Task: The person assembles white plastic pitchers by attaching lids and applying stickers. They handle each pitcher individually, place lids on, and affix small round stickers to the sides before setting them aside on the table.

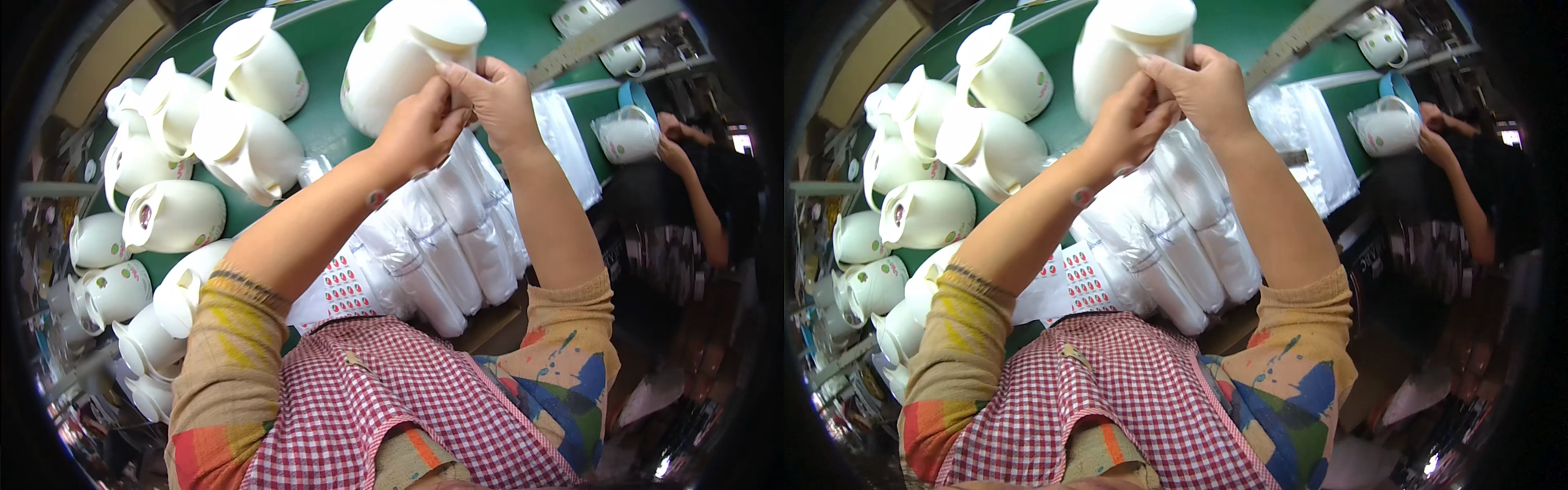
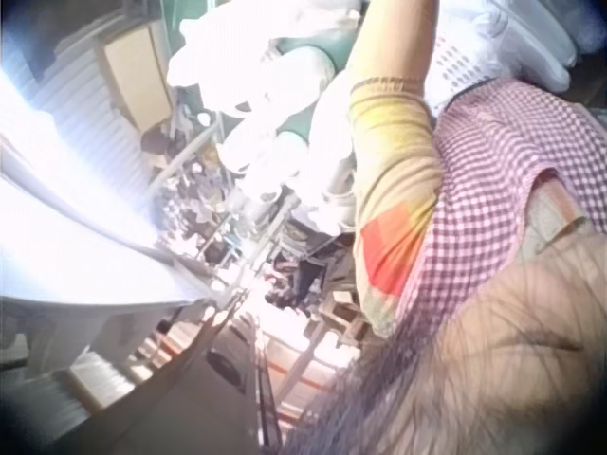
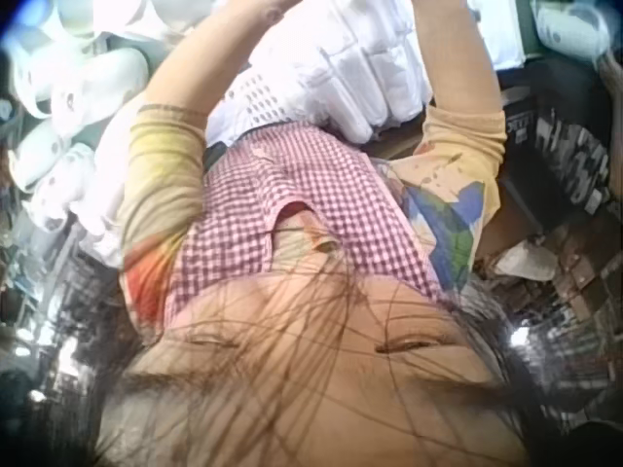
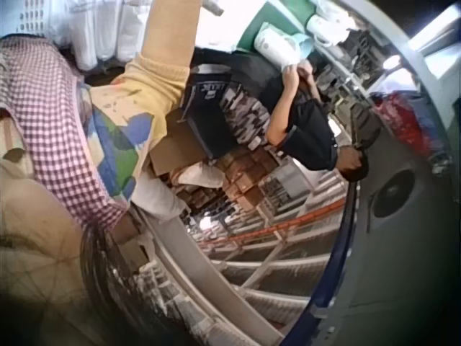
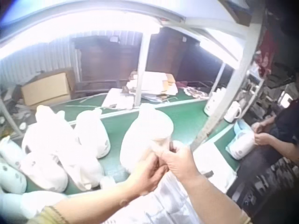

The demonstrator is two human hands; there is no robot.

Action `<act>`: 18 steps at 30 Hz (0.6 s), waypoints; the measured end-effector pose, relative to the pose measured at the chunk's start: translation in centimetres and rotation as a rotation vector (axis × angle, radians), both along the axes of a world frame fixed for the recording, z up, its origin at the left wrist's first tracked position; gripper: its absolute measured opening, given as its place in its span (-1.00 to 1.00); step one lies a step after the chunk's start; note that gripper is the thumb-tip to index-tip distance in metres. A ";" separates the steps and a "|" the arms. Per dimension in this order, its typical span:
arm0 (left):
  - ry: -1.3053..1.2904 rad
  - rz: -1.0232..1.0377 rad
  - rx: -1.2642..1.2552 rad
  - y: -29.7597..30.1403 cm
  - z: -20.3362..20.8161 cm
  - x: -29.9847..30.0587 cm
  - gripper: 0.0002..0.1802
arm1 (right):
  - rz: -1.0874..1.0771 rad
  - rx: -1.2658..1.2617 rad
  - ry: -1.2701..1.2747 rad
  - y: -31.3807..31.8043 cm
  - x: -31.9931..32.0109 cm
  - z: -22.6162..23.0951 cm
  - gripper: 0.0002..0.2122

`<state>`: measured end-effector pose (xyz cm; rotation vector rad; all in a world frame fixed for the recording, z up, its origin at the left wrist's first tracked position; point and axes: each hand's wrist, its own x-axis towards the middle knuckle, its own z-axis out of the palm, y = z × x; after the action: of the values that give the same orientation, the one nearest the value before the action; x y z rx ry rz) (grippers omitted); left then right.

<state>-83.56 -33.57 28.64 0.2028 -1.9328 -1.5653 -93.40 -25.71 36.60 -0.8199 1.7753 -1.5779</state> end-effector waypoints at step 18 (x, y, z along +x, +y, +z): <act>-0.010 0.730 0.979 -7.5 0.7 27.3 -0.72 | -0.494 -0.065 0.361 -11.4 -15.2 -17.5 -0.74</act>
<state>-56.30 -41.05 29.29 1.1594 -0.7584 -1.7896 -108.58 -37.12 19.07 -0.7709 2.3315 -1.8941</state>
